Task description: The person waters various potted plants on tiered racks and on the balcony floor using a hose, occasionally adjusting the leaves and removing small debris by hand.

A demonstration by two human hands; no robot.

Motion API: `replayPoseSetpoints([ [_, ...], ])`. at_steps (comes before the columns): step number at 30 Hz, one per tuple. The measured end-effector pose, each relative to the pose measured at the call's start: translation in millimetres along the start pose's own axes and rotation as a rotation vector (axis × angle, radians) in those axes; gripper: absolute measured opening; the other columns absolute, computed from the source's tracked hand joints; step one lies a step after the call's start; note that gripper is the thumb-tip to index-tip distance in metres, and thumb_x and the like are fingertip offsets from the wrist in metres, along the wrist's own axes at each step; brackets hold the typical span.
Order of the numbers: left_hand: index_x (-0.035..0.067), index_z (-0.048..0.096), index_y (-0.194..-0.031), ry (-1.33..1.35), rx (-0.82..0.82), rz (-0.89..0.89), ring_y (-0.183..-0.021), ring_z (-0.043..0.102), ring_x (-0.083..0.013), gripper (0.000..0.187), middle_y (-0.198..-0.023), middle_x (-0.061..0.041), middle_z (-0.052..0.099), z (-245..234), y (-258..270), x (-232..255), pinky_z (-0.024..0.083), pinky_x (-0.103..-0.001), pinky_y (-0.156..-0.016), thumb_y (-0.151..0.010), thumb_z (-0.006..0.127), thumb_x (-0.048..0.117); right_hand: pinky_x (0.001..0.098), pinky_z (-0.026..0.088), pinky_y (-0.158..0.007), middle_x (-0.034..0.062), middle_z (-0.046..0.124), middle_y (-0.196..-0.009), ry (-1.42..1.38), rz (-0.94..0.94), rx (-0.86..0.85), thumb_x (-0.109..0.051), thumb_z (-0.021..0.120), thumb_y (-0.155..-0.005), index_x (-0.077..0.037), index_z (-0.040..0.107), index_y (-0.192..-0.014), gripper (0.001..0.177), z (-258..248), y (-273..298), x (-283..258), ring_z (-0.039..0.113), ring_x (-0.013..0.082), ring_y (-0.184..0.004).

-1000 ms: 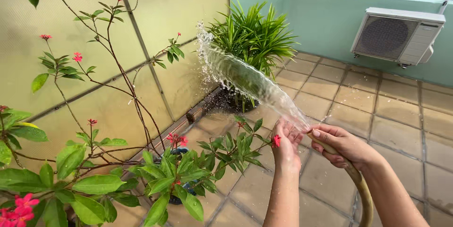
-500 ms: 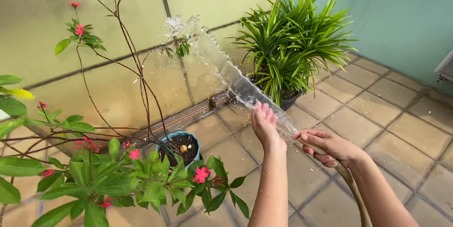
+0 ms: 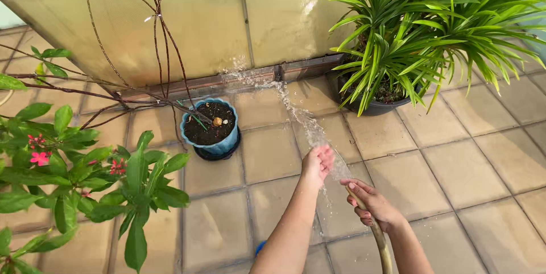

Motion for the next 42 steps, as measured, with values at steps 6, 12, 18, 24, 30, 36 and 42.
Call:
replayPoseSetpoints([
  [6, 0.015, 0.067, -0.112, 0.159, 0.037, -0.042, -0.095, 0.067, -0.0174, 0.037, -0.106, 0.0, 0.072, -73.0, -133.5, 47.0, 0.054, -0.037, -0.084, -0.097, 0.057, 0.048, 0.023, 0.027, -0.033, -0.0015, 0.053, -0.076, 0.003, 0.121, -0.076, -0.035, 0.056, -0.1, -0.017, 0.06, -0.137, 0.041, 4.0, -160.4, -14.3, 0.032, 0.0052, -0.04],
  [12, 0.014, 0.065, -0.092, 0.399, 0.062, 0.036, -0.091, 0.068, -0.0218, 0.031, -0.093, -0.003, 0.07, -185.7, -279.1, 136.1, 0.054, -0.039, -0.085, -0.1, 0.06, 0.043, 0.0234, 0.028, -0.032, 0.0002, 0.052, -0.075, 0.111, 0.338, -0.188, -0.036, 0.054, -0.101, -0.019, 0.062, -0.135, 0.038, 64.6, -380.4, -41.0, 0.032, 0.0054, -0.04],
  [18, 0.015, 0.06, -0.082, 0.48, 0.137, 0.217, -0.087, 0.068, -0.022, 0.029, -0.085, -0.002, 0.069, -342.8, -341.9, 221.8, 0.055, -0.042, -0.082, -0.103, 0.06, 0.036, 0.0226, 0.028, -0.031, 0.0002, 0.051, -0.076, 0.192, 0.473, -0.365, -0.038, 0.056, -0.102, -0.019, 0.062, -0.131, 0.035, 153.8, -558.6, -40.1, 0.033, 0.0045, -0.04],
  [24, 0.017, 0.067, -0.091, 0.71, 0.326, 0.305, -0.088, 0.069, -0.02, 0.023, -0.092, 0.0, 0.073, -468.6, -383.0, 247.1, 0.055, -0.041, -0.082, -0.101, 0.061, 0.037, 0.024, 0.033, -0.033, 0.0, 0.052, -0.078, 0.301, 0.523, -0.443, -0.041, 0.055, -0.102, -0.02, 0.061, -0.133, 0.037, 226.6, -667.3, 4.0, 0.036, 0.0055, -0.042],
  [30, 0.014, 0.07, -0.111, 0.572, 0.569, 0.354, -0.092, 0.072, -0.0152, 0.026, -0.105, 0.001, 0.074, -537.5, -406.2, 258.0, 0.057, -0.036, -0.085, -0.101, 0.062, 0.037, 0.0276, 0.034, -0.032, 0.0021, 0.054, -0.077, 0.355, 0.498, -0.396, -0.039, 0.056, -0.101, -0.02, 0.061, -0.131, 0.036, 255.3, -722.4, 47.5, 0.04, 0.0096, -0.041],
  [36, 0.013, 0.069, -0.126, 0.413, 0.641, 0.348, -0.096, 0.069, -0.0156, 0.029, -0.117, 0.0, 0.073, -560.0, -414.3, 244.9, 0.056, -0.035, -0.084, -0.101, 0.059, 0.025, 0.027, 0.034, -0.034, 0.0015, 0.054, -0.076, 0.39, 0.464, -0.371, -0.036, 0.056, -0.101, -0.021, 0.061, -0.132, 0.035, 273.0, -740.1, 62.3, 0.041, 0.0092, -0.042],
  [42, 0.015, 0.066, -0.124, 0.484, 0.699, 0.344, -0.094, 0.067, -0.0136, 0.025, -0.108, 0.005, 0.072, -559.4, -397.9, 241.4, 0.055, -0.035, -0.075, -0.102, 0.061, 0.027, 0.0263, 0.033, -0.034, 0.0002, 0.054, -0.074, 0.363, 0.465, -0.384, -0.037, 0.055, -0.101, -0.02, 0.063, -0.13, 0.034, 282.0, -727.3, 65.9, 0.04, 0.0088, -0.042],
])
Point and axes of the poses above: each hand's wrist, its own y-axis away from the middle knuckle, its own z-axis out of the palm, x = y × z, the point moved 1 cm from there along -y, towards the middle knuckle
